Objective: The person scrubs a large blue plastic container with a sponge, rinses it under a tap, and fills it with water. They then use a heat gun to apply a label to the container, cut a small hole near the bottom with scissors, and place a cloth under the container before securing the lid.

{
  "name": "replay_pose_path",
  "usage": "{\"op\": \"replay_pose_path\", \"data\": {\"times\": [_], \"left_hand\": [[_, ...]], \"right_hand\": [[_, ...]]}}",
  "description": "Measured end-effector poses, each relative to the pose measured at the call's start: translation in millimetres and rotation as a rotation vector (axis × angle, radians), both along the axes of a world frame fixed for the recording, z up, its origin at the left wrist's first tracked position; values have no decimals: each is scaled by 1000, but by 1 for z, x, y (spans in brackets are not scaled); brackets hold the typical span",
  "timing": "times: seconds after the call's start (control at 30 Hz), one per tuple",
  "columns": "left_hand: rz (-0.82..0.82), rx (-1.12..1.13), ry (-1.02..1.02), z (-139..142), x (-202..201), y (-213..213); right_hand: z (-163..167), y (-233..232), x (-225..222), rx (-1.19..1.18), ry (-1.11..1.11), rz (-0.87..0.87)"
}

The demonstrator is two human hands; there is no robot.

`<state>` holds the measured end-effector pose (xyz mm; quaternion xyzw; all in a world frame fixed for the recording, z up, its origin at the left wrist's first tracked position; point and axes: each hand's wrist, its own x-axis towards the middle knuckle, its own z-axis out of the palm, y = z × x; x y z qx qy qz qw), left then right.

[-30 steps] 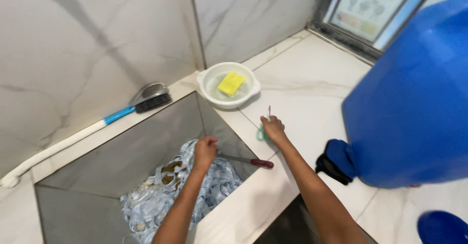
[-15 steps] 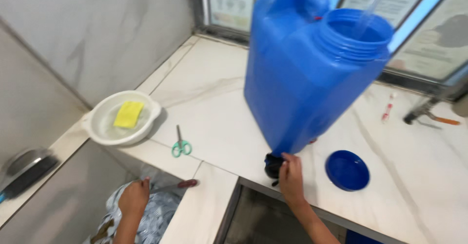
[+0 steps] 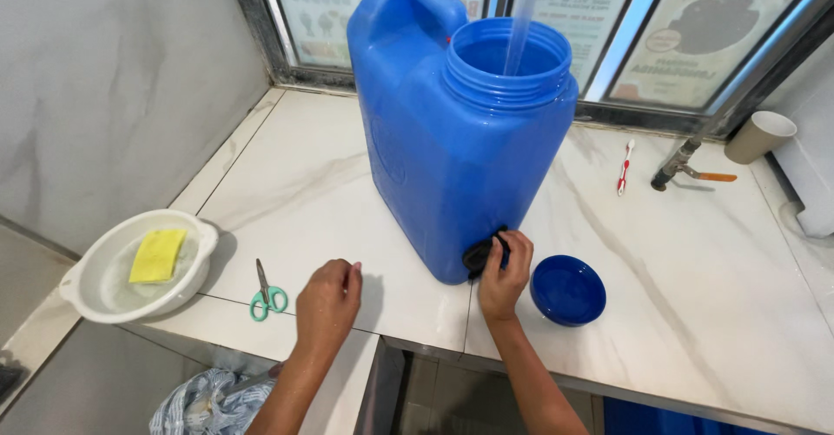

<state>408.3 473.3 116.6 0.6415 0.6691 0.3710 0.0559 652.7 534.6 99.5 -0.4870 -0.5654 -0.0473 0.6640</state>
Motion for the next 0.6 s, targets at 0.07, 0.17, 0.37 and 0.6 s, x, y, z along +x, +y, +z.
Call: {"op": "replay_pose_path", "data": {"times": [0.07, 0.17, 0.37, 0.6], "left_hand": [[-23, -62, -14, -1, 16, 4], [-60, -70, -7, -4, 34, 11], [-95, -80, -94, 0, 47, 16], [-90, -75, -98, -5, 52, 11]], "right_hand": [[-5, 4, 9, -55, 112, 91], [-5, 10, 17, 110, -31, 18], [1, 6, 8, 70, -67, 103], [-1, 12, 24, 86, -42, 66]]}}
